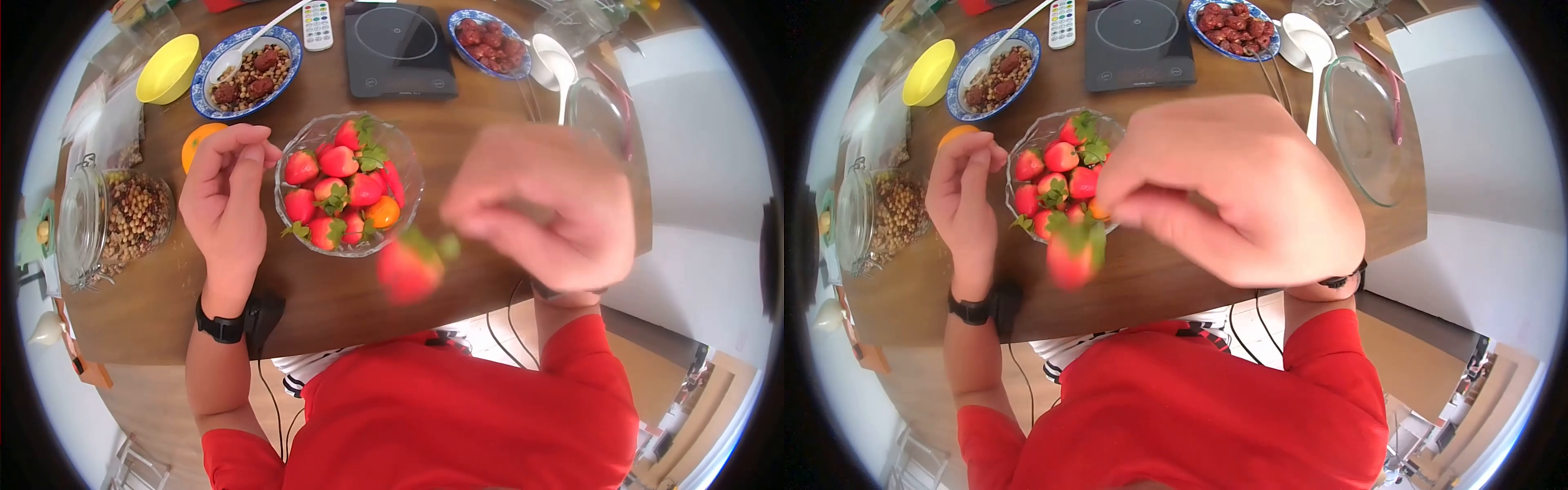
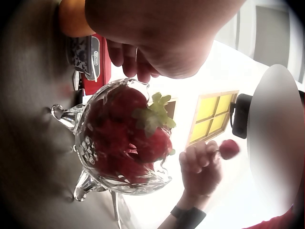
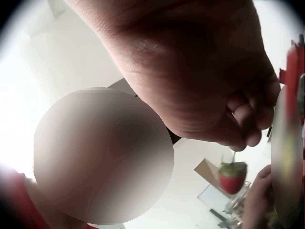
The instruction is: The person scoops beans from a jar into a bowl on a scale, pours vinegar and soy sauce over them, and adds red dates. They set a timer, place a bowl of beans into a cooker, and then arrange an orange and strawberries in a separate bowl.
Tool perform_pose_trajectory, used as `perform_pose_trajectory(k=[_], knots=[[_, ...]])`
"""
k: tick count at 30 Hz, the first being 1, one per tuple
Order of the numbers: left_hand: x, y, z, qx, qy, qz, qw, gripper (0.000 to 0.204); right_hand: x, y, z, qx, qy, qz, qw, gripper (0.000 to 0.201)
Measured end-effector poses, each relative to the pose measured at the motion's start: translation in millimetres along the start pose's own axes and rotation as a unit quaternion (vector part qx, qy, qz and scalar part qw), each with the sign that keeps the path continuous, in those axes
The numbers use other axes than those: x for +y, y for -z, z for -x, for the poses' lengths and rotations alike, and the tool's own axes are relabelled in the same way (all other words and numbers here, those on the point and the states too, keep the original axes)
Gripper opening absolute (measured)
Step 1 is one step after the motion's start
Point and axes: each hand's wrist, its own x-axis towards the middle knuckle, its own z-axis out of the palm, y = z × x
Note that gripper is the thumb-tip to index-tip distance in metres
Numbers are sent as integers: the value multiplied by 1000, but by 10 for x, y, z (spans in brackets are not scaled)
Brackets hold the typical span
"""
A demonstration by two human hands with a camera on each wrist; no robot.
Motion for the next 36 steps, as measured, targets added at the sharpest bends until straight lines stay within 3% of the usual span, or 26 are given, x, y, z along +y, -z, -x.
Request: perform_pose_trajectory(k=[1,3,6,19,21,23,25,30,36], knots=[[-4,1,-4,-1,3,13,1000,16,36,-24,-6,0,2,-5,1000,8],[2,-6,2,1,5,6,1000,16,147,-73,-25,13,-51,166,985,9],[4,8,-15,-1,0,4,1000,16,272,-155,-34,17,-103,233,967,6],[-22,33,-21,-14,-29,11,999,17,194,-262,-60,8,-164,216,962,10],[-15,30,-19,-11,-27,9,1000,17,193,-258,-50,-79,-79,231,967,10],[-14,24,-22,-10,-24,6,1000,17,207,-367,-33,-79,-69,227,968,12],[-19,24,-17,-12,-24,9,1000,17,159,-464,-34,-98,-121,223,962,15],[-21,10,-10,-13,-35,2,999,16,142,-543,-50,-71,-74,245,964,29],[-31,1,-5,-13,-38,-7,999,16,121,-562,-37,-105,-138,315,933,29]])
